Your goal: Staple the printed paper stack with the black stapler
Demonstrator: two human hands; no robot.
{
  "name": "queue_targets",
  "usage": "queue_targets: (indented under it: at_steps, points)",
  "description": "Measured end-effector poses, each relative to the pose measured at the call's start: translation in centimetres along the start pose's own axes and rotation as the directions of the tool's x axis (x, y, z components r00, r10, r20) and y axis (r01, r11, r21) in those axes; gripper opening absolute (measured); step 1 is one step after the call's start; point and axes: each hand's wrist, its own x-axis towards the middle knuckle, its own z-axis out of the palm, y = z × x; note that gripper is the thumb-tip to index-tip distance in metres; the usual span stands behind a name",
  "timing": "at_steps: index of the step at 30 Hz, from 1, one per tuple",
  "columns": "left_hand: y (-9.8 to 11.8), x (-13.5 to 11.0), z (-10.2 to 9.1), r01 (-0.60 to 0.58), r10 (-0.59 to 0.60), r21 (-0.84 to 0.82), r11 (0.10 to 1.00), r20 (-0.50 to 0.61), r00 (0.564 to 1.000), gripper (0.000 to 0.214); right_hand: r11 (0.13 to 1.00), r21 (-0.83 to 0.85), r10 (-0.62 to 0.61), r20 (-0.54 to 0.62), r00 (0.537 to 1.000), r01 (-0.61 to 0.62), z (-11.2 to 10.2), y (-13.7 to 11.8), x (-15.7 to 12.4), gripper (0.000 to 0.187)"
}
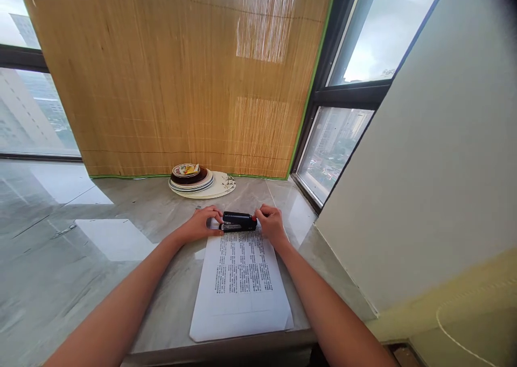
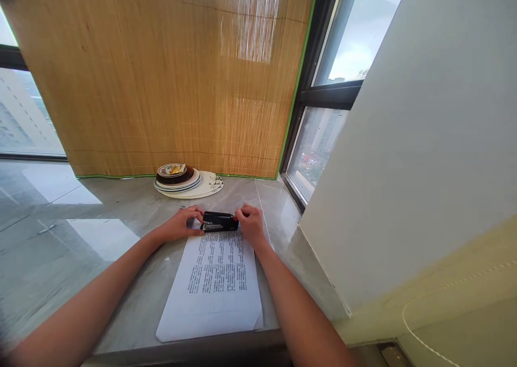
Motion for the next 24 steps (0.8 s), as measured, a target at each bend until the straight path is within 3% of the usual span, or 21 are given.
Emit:
queue_targets:
  at_steps: [18,24]
  points:
    - [-0.07,0.07,0.06,0.004,-0.005,-0.031,1.000,-0.025,1.000,0.035,1.000,0.007,0.023,0.001,1.000,-0.023,0.35,0.75,0.19,0.031]
    - [-0.01,0.02,0.02,0.012,-0.013,-0.045,0.999,-0.024,1.000,0.035,0.999,0.035,-0.017,0.017,1.000,0.016,-0.03,-0.13,0.07,0.034]
